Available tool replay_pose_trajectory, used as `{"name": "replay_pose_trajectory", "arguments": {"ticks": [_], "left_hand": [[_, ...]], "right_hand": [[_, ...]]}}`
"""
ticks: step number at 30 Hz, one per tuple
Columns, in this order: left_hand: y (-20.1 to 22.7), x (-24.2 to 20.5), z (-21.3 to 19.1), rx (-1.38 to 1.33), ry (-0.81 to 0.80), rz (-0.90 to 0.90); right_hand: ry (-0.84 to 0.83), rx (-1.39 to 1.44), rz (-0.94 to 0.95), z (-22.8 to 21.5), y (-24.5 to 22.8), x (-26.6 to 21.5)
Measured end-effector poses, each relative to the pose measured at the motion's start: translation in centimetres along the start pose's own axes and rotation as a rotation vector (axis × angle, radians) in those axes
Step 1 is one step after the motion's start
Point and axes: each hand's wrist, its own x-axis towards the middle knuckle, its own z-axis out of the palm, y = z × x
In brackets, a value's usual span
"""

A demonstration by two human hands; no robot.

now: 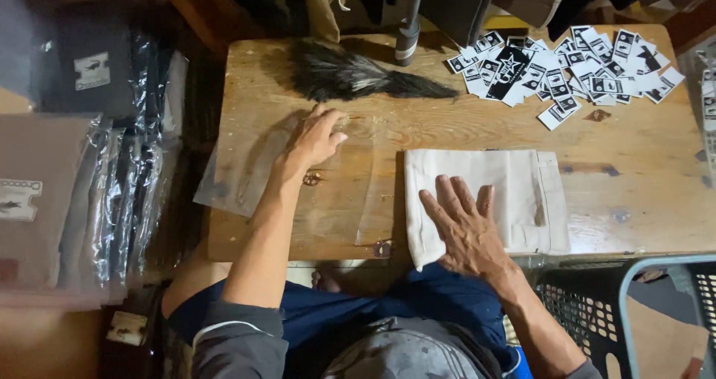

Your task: The person folds a light-colored pair of trousers on a wooden table, places them into a clear plastic bag, and smooths the package. The person then picks up a small rectangular label from the table and places it on the front of the packaged trousers.

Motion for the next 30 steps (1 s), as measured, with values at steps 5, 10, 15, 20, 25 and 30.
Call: {"name": "replay_pose_trajectory", "arguments": {"ticks": [5,10,15,20,25,30], "left_hand": [[1.9,-1.4,-2.3,-0.125,0.249,0.149],[5.9,-3.8,-6.8,-0.164,0.719,0.263],[9.4,-9.9,-8.1,-0.129,1.235,0.633],[8.2,-16.7,0.2,-0.242,1.104,0.542],[7.6,-21.8,4.3,-0.073,0.942,0.272],[7.9,-23.4,3.4,0.098,0.85,0.145]], "right_hand": [[-0.004,-0.072,0.014,1.4,1.6,1.1],[0.002,0.001,0.034,0.8,1.2,1.0],[0.058,0.045,0.035,1.0,1.0,1.0],[0.078,0.06,0.051,1.2,1.0,0.9],[0.054,0.053,0.06,1.1,1.0,1.0],[0.034,0.059,0.061,1.0,1.0,1.0]]}}
